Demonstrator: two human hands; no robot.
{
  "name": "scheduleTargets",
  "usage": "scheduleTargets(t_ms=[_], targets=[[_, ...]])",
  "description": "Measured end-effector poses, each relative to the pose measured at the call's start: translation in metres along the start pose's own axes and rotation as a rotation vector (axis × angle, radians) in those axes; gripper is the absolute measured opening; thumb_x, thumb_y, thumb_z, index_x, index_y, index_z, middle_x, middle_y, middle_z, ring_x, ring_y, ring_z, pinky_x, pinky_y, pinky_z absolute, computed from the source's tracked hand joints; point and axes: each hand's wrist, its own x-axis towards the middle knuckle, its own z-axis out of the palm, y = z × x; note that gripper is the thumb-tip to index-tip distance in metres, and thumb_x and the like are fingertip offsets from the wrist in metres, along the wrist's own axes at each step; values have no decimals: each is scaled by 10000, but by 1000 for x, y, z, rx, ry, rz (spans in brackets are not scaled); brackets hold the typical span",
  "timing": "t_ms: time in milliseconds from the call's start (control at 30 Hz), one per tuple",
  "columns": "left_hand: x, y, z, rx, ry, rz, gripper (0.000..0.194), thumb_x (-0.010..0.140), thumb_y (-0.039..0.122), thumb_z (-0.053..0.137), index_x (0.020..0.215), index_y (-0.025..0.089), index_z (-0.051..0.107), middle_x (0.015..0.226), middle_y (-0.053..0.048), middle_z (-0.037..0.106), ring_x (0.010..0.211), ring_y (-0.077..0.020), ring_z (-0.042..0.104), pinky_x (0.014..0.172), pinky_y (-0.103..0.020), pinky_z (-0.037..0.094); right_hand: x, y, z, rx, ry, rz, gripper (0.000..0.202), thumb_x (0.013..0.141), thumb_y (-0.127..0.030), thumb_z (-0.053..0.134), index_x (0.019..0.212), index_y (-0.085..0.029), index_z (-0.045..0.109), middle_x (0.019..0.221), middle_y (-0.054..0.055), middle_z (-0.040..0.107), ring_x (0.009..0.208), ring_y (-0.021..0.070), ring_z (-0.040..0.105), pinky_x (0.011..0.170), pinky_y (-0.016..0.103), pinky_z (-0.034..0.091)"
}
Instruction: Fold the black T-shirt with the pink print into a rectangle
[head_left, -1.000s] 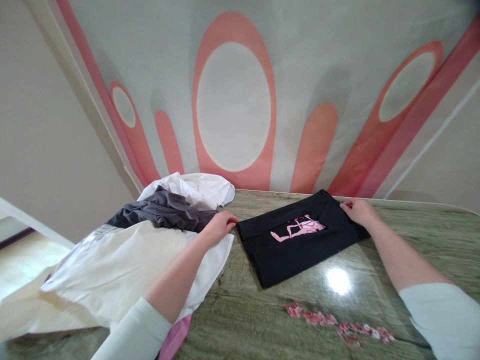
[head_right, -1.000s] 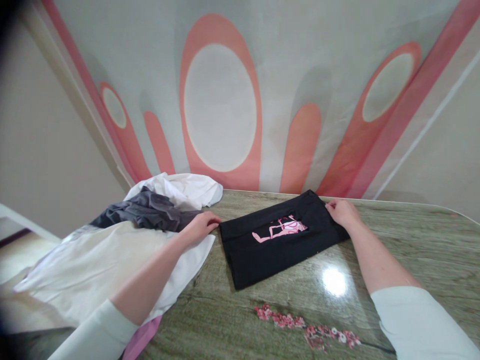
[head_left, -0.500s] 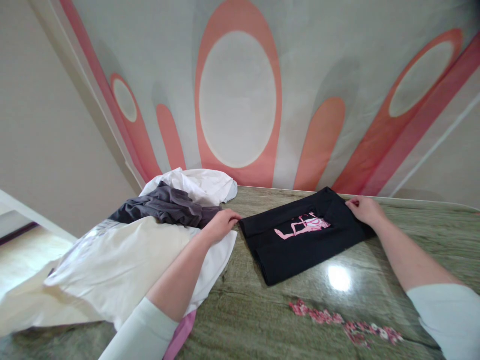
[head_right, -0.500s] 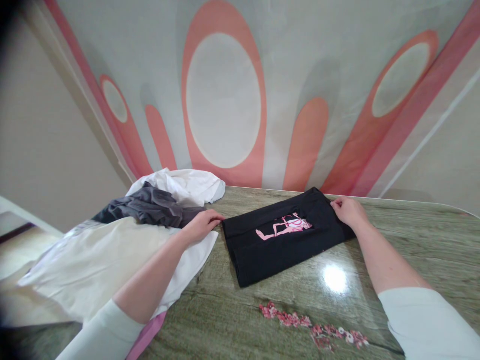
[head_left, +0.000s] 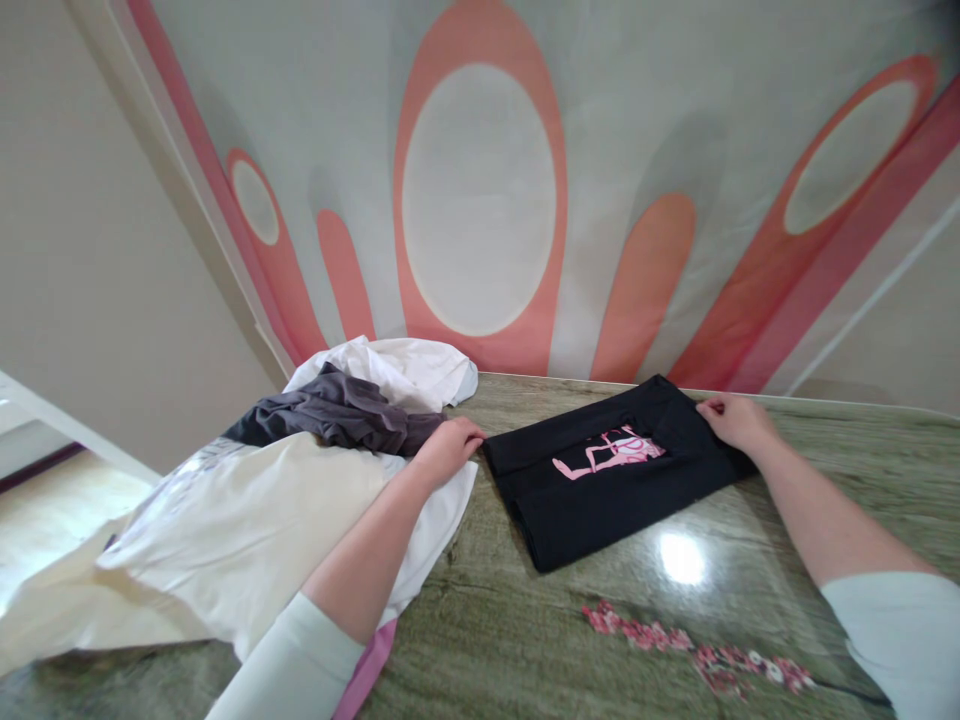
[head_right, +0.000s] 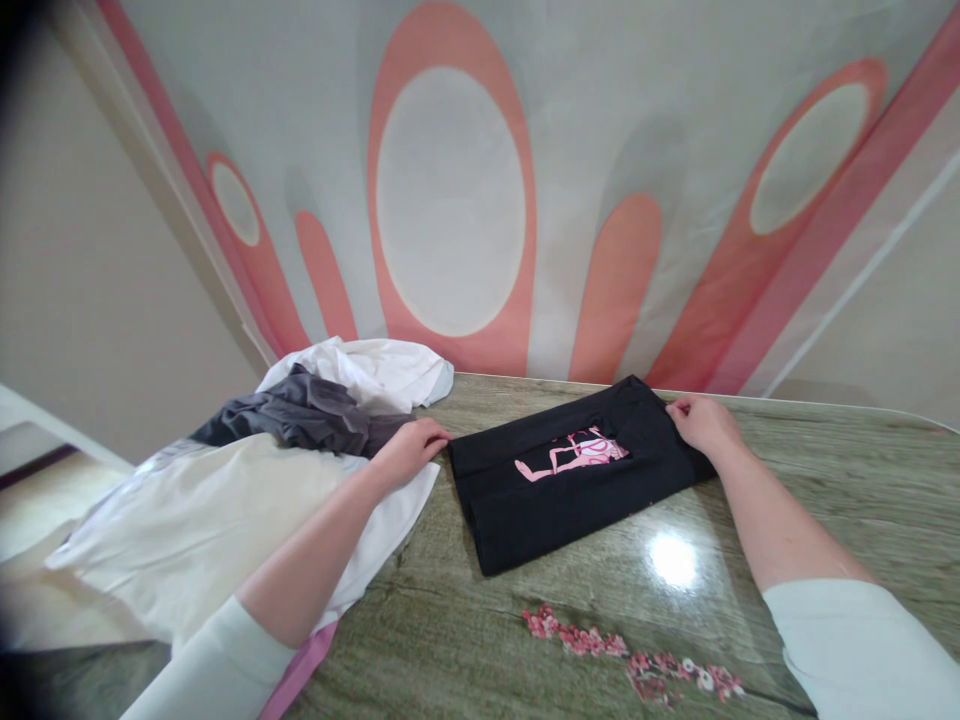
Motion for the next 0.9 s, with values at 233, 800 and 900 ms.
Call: scheduleTargets(t_ms=[233, 800, 900], targets=[[-2, 2, -12, 181, -70, 18, 185, 845, 186, 415, 840, 141, 594, 869, -72, 596, 816, -179, 553, 766, -269, 414, -1, -5, -4, -57, -43, 81, 275, 785, -406, 471, 869, -226, 662, 890, 123, 660, 791, 255, 591, 584, 304, 365], [-6, 24, -13, 130, -68, 136, 419, 814, 102, 368, 1222, 150, 453, 1269, -86, 480, 1192, -177, 406, 1015, -310, 280, -6, -21, -11, -95, 130, -27, 305, 828, -316, 399, 973, -167, 623, 993, 146, 620, 901, 266, 577, 744, 352, 425], [-7, 39, -6, 78, -94, 168, 413, 893, 256, 333, 1290, 164, 400, 1344, -80, 411, 1268, -194, 309, 1053, -352, 208, -10, -43, -13, -52, 177, -175, 375, 851, -298, 370, 1150, -140, 534, 1118, 144, 579, 1021, 255, 533, 877, 355, 391]])
